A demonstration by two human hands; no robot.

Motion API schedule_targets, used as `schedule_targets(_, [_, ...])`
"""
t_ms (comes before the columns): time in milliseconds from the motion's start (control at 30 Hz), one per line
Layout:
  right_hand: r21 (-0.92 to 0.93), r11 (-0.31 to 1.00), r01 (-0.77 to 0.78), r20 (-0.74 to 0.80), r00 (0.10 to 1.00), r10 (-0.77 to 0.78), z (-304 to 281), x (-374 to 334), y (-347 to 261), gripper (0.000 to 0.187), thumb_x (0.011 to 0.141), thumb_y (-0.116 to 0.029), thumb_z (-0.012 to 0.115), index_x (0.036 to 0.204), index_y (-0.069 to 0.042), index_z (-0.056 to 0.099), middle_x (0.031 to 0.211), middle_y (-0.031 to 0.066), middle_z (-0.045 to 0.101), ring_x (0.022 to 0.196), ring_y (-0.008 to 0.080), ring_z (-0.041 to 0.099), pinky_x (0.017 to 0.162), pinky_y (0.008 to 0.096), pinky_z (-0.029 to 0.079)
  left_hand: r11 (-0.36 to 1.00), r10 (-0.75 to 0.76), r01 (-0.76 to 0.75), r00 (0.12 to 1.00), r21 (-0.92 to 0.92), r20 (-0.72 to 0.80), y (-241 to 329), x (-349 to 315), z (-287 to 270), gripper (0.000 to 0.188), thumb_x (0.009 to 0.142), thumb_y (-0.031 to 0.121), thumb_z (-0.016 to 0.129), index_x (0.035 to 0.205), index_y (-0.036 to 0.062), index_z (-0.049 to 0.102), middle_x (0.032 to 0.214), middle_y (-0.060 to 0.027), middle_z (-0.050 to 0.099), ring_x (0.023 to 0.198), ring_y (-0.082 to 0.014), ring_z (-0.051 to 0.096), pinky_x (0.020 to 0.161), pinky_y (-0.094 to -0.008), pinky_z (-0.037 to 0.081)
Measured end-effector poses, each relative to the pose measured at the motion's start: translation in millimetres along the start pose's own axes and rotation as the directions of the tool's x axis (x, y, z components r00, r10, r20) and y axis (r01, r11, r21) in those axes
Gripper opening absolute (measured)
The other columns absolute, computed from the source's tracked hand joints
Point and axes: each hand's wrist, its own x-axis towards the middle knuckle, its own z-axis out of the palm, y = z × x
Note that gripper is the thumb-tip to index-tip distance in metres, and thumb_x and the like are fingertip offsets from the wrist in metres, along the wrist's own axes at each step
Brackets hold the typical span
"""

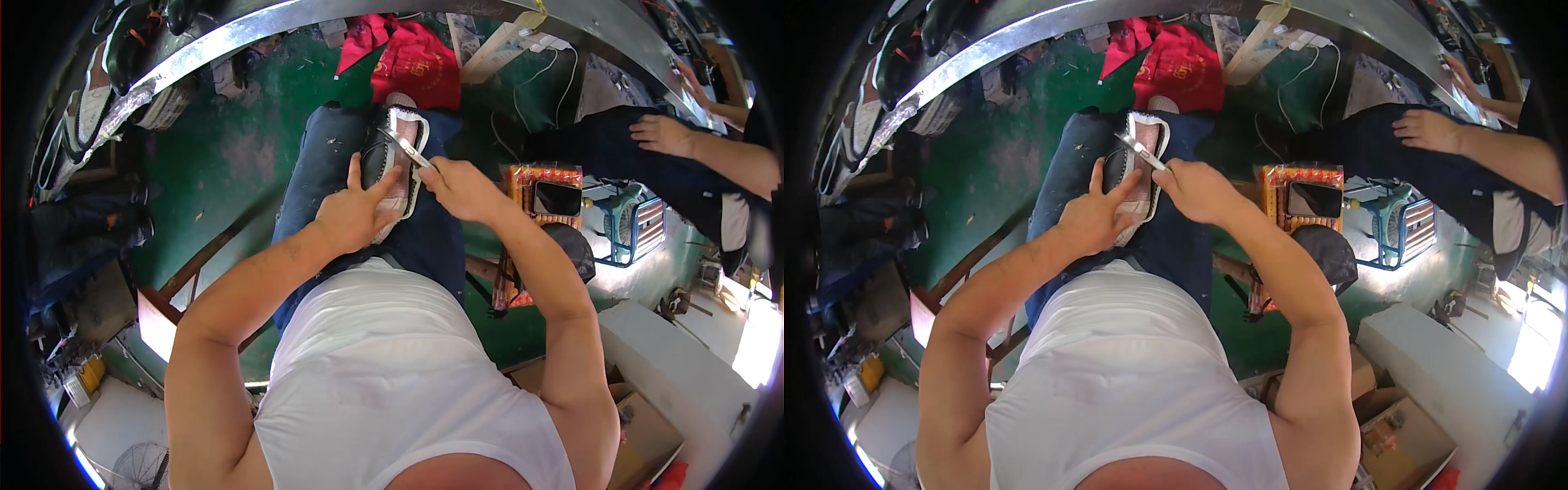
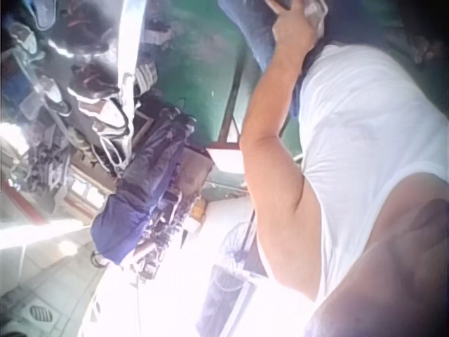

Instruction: The person is stitching and assembling parts of a shoe on an assembly line.

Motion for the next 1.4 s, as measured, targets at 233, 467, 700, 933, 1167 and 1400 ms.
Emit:
schedule_targets(233, [-0.014, 0.999, -0.041, 0.051, 0.998, 0.041, 8.2, -22.1, -8.5, 0.046, 0.103, -0.040, 0.043, 0.095, 0.002, 0.060, 0.094, 0.0281, 0.065, 0.093, 0.0474, 0.062, 0.082, 0.0534, 0.048, 0.721, -0.323, 0.056, 0.909, -0.691, -0.264, -27.6, -16.1, 68.4, 0.071, 0.097, 0.033, 0.057, 0.152, -0.0013, 0.029, 0.143, -0.0363, 0.044, 0.119, -0.0409, 0.061, 0.101, -0.0368, 0.047])
schedule_targets(467, [-0.038, 0.998, 0.059, 0.083, 0.995, -0.055, 30.2, -43.2, -28.3, 0.047, 0.103, -0.040, 0.042, 0.100, 0.003, 0.063, 0.095, 0.0283, 0.066, 0.092, 0.0472, 0.062, 0.082, 0.0531, 0.048, 0.487, -0.287, 0.001, 0.945, -0.873, -0.159, -35.8, -18.0, 76.1, 0.075, 0.093, 0.021, 0.066, 0.150, -0.0080, 0.027, 0.133, -0.0305, 0.057, 0.125, -0.0312, 0.058, 0.104, -0.0318, 0.042])
schedule_targets(700, [0.044, 0.998, -0.053, 0.101, 0.994, 0.048, 32.3, -50.7, -21.4, 0.045, 0.103, -0.039, 0.044, 0.102, 0.003, 0.061, 0.089, 0.0241, 0.068, 0.089, 0.0432, 0.064, 0.080, 0.0506, 0.049, 0.704, -0.118, 0.011, 0.988, -0.710, -0.102, -25.9, -26.5, 46.7, 0.104, 0.080, 0.011, 0.077, 0.157, -0.0003, 0.007, 0.141, -0.0250, 0.051, 0.127, -0.0273, 0.053, 0.108, -0.0315, 0.039])
schedule_targets(933, [0.270, 0.960, 0.074, -0.099, 0.994, -0.049, 37.2, -65.6, -35.4, 0.043, 0.105, -0.038, 0.045, 0.100, 0.003, 0.057, 0.077, 0.0133, 0.065, 0.077, 0.0304, 0.066, 0.073, 0.0404, 0.051, 0.600, -0.013, -0.212, 0.962, -0.772, -0.274, -42.8, -29.0, 31.0, 0.096, 0.078, 0.011, 0.078, 0.154, -0.0046, 0.021, 0.142, -0.0244, 0.050, 0.131, -0.0285, 0.051, 0.110, -0.0329, 0.037])
schedule_targets(1167, [0.198, 0.973, 0.116, -0.118, 0.989, -0.093, 37.8, -59.5, -42.1, 0.032, 0.100, -0.030, 0.056, 0.107, 0.002, 0.059, 0.080, 0.0115, 0.066, 0.073, 0.0218, 0.065, 0.069, 0.0343, 0.051, 0.500, 0.006, -0.121, 0.991, -0.858, -0.136, -67.3, -36.8, -14.1, 0.087, 0.078, 0.003, 0.075, 0.152, -0.0046, 0.030, 0.137, -0.0146, 0.055, 0.124, -0.0199, 0.054, 0.107, -0.0308, 0.039])
schedule_targets(1400, [0.393, 0.824, 0.407, -0.355, 0.894, -0.273, 51.8, -43.9, -44.9, 0.021, 0.096, -0.018, 0.064, 0.105, 0.000, 0.059, 0.080, 0.0069, 0.063, 0.071, 0.0178, 0.059, 0.070, 0.0322, 0.049, 0.077, -0.028, -0.021, 0.999, -0.997, -0.023, -68.4, -38.3, 2.2, 0.085, 0.082, -0.004, 0.072, 0.154, -0.0030, 0.026, 0.138, -0.0126, 0.053, 0.122, -0.0193, 0.054, 0.106, -0.0318, 0.041])
